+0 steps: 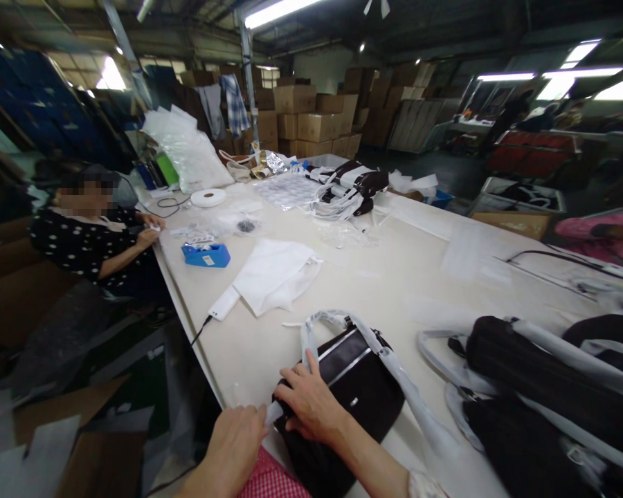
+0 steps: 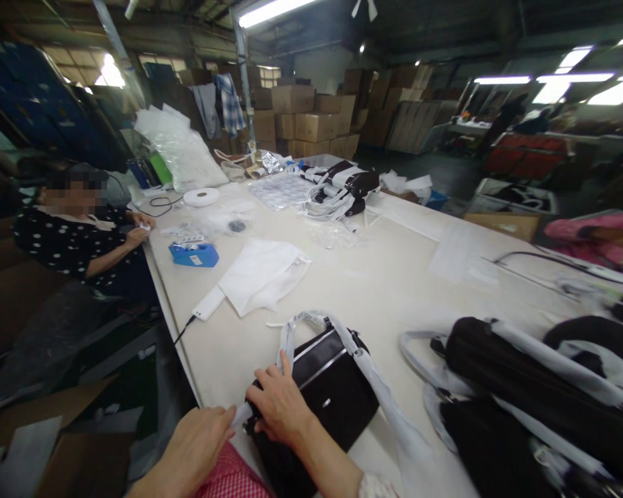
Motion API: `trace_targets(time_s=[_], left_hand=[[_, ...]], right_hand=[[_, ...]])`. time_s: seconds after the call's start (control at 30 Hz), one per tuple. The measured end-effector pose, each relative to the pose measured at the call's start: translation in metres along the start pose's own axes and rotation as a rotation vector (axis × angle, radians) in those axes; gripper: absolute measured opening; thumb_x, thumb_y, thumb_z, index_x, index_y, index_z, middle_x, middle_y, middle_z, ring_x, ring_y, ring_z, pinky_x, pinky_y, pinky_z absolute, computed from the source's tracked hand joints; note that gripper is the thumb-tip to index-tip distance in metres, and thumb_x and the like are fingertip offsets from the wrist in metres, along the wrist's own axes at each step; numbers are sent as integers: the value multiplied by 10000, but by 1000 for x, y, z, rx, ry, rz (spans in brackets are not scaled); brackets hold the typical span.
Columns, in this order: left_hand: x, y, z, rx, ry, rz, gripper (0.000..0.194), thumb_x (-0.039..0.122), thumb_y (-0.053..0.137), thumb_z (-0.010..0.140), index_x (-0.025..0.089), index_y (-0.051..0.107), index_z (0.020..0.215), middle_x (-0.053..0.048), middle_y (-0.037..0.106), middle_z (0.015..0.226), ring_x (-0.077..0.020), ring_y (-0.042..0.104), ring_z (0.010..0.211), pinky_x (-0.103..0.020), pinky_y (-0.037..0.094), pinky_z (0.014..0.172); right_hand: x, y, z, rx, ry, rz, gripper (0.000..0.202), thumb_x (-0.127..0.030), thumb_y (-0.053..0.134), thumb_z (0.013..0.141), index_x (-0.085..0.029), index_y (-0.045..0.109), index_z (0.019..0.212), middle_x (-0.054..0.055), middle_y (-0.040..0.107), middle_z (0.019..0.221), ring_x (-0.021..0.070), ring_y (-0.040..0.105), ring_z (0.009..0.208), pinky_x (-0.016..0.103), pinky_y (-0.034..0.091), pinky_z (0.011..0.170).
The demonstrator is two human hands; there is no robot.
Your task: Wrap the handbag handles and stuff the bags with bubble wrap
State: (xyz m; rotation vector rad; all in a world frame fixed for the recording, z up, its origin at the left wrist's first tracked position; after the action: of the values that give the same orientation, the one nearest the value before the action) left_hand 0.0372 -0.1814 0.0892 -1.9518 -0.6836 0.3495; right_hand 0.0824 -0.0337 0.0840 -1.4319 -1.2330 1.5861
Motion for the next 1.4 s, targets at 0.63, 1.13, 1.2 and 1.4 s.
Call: trace_targets(time_s=[0.63, 1.13, 1.2, 1.4], left_hand=[[13, -16, 12, 25, -124, -114, 445, 21, 270, 915, 141, 574, 1218, -142, 676, 1094, -267, 648, 1014, -382, 492, 867], [0, -26, 29, 0, -145, -248, 250, 170, 377, 908, 174, 626, 934, -98, 714, 978, -242, 653, 963, -330, 439, 822], [-3, -26, 31, -8, -128, -312, 213, 195, 404, 887, 174, 615, 862, -66, 705, 904, -213, 644, 896, -294, 430, 763], [-7, -21, 29, -61, -91, -443, 316, 342, 346, 936, 155, 580, 836, -13, 664, 791, -172, 619, 750, -251, 432, 642]], right_hand=[[-11, 7, 4, 103, 151, -57, 243, -418, 632, 870, -231, 618, 1024, 65, 644, 893, 271, 550, 945, 663, 176, 1115], [-4, 10, -5, 204, 235, 72, 352, -543, 664, 834, -282, 620, 1065, 48, 601, 998, 267, 526, 1040, 645, 130, 1140], [-2, 12, -5, 198, 239, 76, 365, -549, 671, 827, -287, 624, 1077, 49, 601, 1001, 272, 521, 1047, 650, 124, 1138], [0, 14, -7, 280, 243, 134, 311, -542, 662, 838, -290, 647, 1021, 47, 588, 1104, 266, 493, 1143, 630, 70, 1156]])
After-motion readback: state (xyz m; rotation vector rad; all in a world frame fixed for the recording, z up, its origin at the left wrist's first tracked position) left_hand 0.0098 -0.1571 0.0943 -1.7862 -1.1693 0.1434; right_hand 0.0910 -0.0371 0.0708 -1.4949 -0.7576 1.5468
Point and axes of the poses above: each hand's wrist, its own z-axis towards the middle knuckle, its own y-axis out of the palm, x = y × z, the point moved 4 cm from there along z, towards the middle knuckle
